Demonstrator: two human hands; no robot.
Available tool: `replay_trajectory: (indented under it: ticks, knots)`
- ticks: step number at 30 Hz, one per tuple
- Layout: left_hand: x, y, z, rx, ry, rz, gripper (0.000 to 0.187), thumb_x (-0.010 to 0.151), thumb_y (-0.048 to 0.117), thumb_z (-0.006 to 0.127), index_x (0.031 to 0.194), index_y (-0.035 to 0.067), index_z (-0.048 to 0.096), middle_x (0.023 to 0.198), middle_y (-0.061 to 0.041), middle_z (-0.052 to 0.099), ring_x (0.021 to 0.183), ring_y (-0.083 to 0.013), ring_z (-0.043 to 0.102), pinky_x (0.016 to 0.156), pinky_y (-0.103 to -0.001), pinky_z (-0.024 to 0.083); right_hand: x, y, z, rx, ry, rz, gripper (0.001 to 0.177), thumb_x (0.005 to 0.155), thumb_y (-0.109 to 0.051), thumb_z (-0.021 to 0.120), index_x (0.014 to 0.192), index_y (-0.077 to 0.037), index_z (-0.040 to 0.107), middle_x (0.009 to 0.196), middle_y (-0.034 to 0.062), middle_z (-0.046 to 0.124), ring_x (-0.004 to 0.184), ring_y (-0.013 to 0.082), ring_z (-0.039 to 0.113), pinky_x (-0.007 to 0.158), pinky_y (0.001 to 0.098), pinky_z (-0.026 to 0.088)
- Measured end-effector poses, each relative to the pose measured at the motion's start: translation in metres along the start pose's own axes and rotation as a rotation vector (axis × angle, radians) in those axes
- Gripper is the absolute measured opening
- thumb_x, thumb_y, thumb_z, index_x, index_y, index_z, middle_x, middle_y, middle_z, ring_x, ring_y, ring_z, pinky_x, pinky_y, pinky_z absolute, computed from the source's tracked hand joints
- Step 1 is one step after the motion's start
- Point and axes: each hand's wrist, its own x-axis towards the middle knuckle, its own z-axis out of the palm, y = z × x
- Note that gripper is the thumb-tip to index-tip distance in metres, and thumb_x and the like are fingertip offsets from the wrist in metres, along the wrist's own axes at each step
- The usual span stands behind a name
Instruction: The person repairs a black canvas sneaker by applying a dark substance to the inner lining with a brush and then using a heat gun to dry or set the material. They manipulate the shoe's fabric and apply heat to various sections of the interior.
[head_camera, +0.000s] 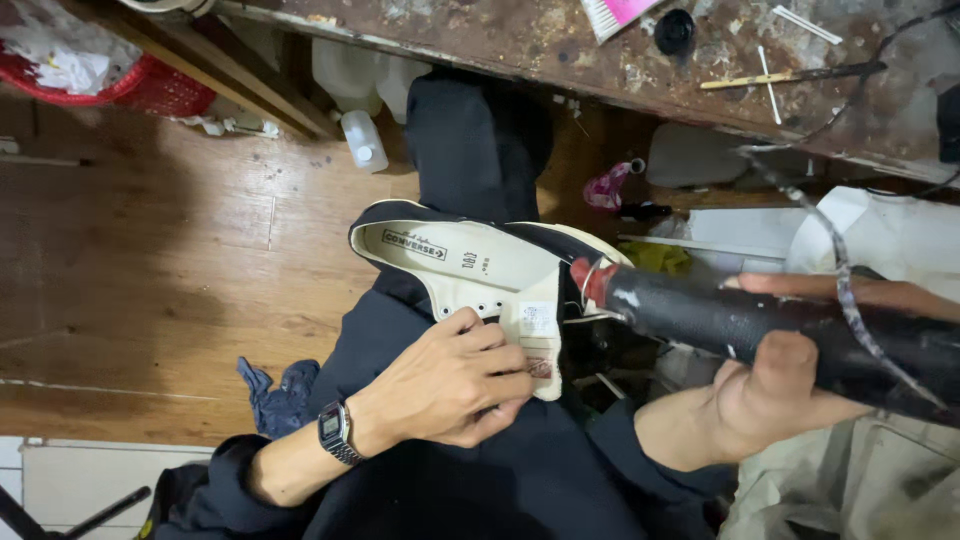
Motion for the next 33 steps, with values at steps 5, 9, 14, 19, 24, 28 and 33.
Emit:
replay_trajectory:
  ticks: [5,9,14,19,24,28,33]
  knots:
    - [-0.001,0.001,0.002,0.007,0.011,-0.005,0.015,0.091,0.016,0.051,0.076,0.013,0.052,0.075,0.000,0.046,0.067,-0.0205,0.039,0.062,-0.034,0.029,0.017,0.009,-0.012,-0.092,-0.204,-0.071,0.031,0.102,-0.020,0.056,0.120,-0.009,0.034,0.094,0.0215,0.051,0.078,0.0322,0.057,0.088,0.0495,0.058]
    - [-0.002,0.001,0.005,0.003,0.027,-0.007,0.017,0.091,0.016,0.050,0.075,0.012,0.050,0.075,-0.001,0.046,0.068,-0.0218,0.042,0.062,-0.035,0.029,0.028,0.010,-0.008,-0.011,-0.327,-0.046,0.027,0.103,-0.011,0.050,0.124,-0.007,0.033,0.098,0.0230,0.053,0.083,0.0318,0.058,0.080,0.0479,0.056]
    - [-0.003,0.000,0.006,-0.004,0.018,-0.003,0.015,0.091,0.017,0.051,0.076,0.012,0.052,0.076,-0.001,0.048,0.070,-0.0216,0.043,0.063,-0.035,0.030,0.029,-0.007,0.002,-0.145,-0.251,0.116,0.036,0.105,-0.045,0.052,0.096,-0.011,0.051,0.098,0.0065,0.057,0.090,0.0229,0.060,0.090,0.0407,0.055]
    - [-0.004,0.000,0.006,-0.024,0.013,-0.003,0.015,0.090,0.017,0.052,0.077,0.012,0.053,0.076,-0.002,0.049,0.070,-0.0233,0.044,0.064,-0.036,0.030,0.032,-0.013,0.006,-0.141,-0.250,0.026,0.027,0.108,-0.035,0.052,0.110,-0.011,0.040,0.097,0.0102,0.053,0.088,0.0254,0.057,0.089,0.0426,0.051]
    - [-0.004,0.000,0.005,-0.027,0.026,-0.003,0.015,0.090,0.016,0.051,0.076,0.012,0.053,0.074,-0.001,0.048,0.068,-0.0225,0.043,0.063,-0.035,0.030,0.028,-0.004,-0.004,-0.097,-0.262,0.022,0.034,0.105,-0.034,0.054,0.123,-0.009,0.039,0.096,0.0141,0.055,0.087,0.0250,0.058,0.087,0.0424,0.053]
    - [-0.002,0.001,0.003,-0.032,0.036,-0.001,0.017,0.091,0.016,0.051,0.075,0.011,0.053,0.074,-0.002,0.049,0.069,-0.0229,0.043,0.063,-0.035,0.030,0.008,0.006,-0.004,-0.095,-0.150,0.085,0.036,0.100,-0.039,0.058,0.119,-0.012,0.043,0.105,0.0135,0.052,0.091,0.0279,0.057,0.091,0.0512,0.059]
    - [-0.003,0.000,0.004,-0.033,0.028,0.002,0.017,0.090,0.015,0.051,0.074,0.011,0.052,0.075,-0.002,0.049,0.067,-0.0222,0.042,0.063,-0.035,0.030,0.005,0.012,-0.012,-0.105,-0.197,0.007,0.031,0.108,-0.018,0.052,0.130,-0.008,0.033,0.109,0.0239,0.051,0.094,0.0334,0.054,0.095,0.0541,0.053]
